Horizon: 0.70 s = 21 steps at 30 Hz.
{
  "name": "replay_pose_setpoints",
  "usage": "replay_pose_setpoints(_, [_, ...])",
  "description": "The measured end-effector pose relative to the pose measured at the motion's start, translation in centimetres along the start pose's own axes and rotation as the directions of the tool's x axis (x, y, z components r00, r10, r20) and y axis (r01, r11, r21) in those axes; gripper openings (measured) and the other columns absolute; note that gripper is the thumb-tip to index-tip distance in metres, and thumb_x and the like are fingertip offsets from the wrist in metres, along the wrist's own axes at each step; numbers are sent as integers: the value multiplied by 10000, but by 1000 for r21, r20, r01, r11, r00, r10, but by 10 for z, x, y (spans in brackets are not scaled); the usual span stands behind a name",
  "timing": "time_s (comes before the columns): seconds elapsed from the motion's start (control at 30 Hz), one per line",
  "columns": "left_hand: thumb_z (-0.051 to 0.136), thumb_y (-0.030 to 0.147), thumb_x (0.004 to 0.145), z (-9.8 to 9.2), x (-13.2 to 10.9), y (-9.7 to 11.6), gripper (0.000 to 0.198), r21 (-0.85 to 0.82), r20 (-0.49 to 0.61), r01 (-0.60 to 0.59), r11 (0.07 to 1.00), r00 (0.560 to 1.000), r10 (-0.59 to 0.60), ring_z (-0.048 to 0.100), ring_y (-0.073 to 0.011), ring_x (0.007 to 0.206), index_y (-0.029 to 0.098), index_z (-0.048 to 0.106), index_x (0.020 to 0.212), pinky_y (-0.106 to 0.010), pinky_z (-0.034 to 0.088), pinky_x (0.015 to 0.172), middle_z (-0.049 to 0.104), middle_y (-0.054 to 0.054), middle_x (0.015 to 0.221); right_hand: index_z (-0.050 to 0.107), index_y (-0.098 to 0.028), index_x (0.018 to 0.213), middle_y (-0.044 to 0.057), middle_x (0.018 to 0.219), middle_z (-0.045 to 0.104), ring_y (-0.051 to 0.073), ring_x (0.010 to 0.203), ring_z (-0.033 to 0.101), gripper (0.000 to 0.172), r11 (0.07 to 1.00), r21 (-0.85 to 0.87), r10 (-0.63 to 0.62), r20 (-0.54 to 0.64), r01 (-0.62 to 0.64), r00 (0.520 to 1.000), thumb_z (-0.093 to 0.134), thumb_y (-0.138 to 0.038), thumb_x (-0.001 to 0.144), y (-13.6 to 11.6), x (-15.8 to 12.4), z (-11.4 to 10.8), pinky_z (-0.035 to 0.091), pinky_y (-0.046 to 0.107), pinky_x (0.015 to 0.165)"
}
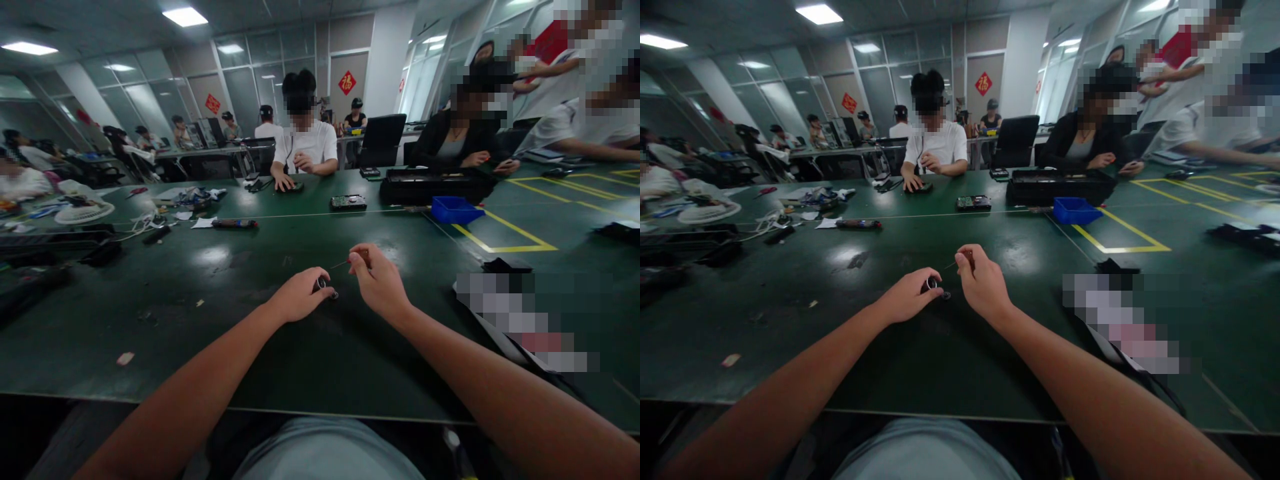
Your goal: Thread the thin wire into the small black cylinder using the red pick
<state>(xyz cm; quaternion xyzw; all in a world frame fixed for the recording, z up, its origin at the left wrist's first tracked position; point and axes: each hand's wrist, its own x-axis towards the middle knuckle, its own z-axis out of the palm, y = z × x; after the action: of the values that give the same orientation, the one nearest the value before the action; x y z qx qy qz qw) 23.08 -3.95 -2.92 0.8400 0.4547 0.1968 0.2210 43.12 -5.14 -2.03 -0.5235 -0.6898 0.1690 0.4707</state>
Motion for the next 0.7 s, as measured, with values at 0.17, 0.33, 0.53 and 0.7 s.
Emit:
replay_pose_setpoints(0.17, [468,360,980,13,-1,3,385,292,61,-108,950,994,95,605,-242,1029,208,557,1322,-370,496,854,621,-90,1170,581,-217,1027,30,766,675,200,720,662,202,1000,-1,-6,2,6,1000,448,-360,978,-1,-1,1,452,326,680])
replay_pose_setpoints(0.33, [477,410,973,21,1,5,370,497,112,-150,855,988,108,603,-260,983,235,622,1266,-356,505,765,622,-93,1084,579,-212,1026,29,768,674,196,713,659,207,1000,6,-21,12,21,1000,446,-365,979,-1,-2,1,453,320,676])
replay_pose_setpoints(0.53, [521,387,950,11,2,-1,269,224,55,-57,973,997,46,624,-218,906,217,637,1125,-328,480,741,660,-64,1014,581,-209,1033,32,761,669,197,707,649,226,1000,3,-14,17,14,1000,439,-378,984,-1,-2,1,446,322,671])
replay_pose_setpoints(0.7, [574,375,891,-8,7,-22,232,-166,-120,44,985,991,-64,597,-179,768,209,633,1044,-310,453,693,663,-41,932,582,-214,1033,38,760,672,204,710,646,230,999,23,-24,16,24,1000,438,-385,981,-1,-2,-1,450,332,678])
